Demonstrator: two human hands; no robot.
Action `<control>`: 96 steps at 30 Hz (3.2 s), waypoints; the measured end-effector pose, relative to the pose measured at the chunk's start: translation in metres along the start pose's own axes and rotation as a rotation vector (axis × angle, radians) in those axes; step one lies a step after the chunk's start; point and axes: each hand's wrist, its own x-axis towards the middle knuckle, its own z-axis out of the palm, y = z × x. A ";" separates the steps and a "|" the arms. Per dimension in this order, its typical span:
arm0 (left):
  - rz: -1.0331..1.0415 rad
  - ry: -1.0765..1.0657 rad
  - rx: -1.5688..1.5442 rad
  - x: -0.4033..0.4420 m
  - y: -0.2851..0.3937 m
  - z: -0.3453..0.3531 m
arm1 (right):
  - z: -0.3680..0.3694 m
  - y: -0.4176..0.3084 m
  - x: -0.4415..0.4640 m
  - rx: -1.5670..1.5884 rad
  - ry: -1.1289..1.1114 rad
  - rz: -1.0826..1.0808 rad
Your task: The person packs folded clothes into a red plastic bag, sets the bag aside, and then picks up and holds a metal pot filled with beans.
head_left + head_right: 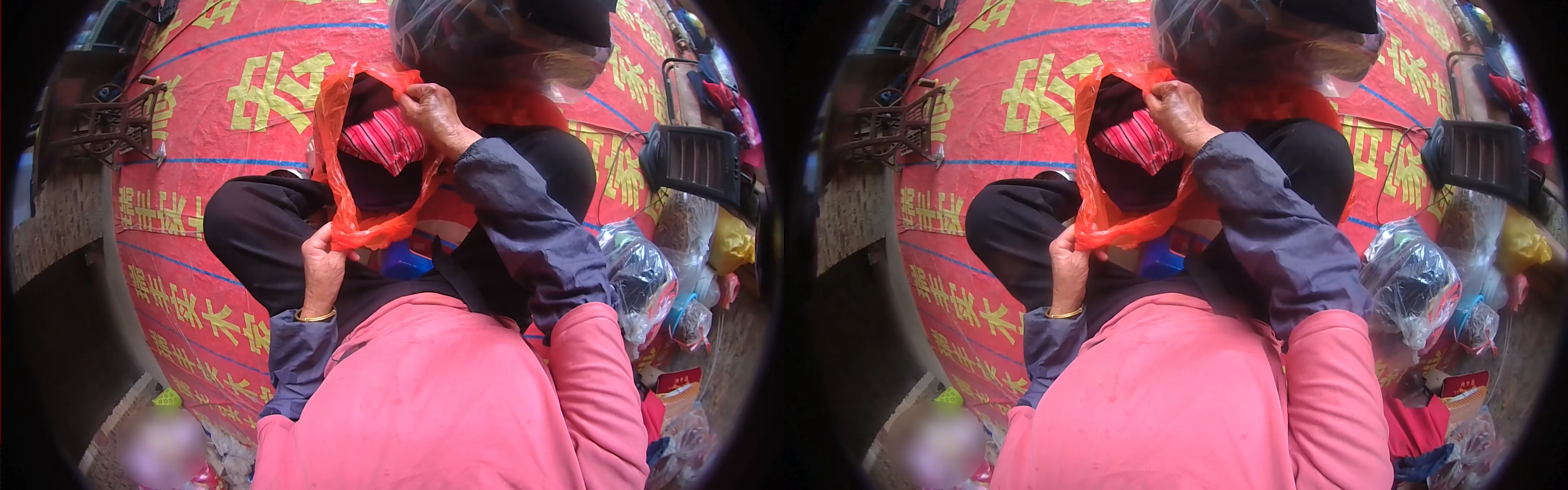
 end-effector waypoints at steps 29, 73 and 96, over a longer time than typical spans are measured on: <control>0.158 -0.018 -0.090 0.118 0.094 -0.003 | -0.046 -0.073 0.041 0.801 -0.002 0.184; 0.406 0.295 0.697 0.083 0.107 -0.054 | -0.032 -0.027 -0.022 0.731 -0.052 0.374; 0.722 0.169 1.548 0.071 0.061 -0.037 | -0.171 -0.027 -0.106 -0.107 0.345 -0.017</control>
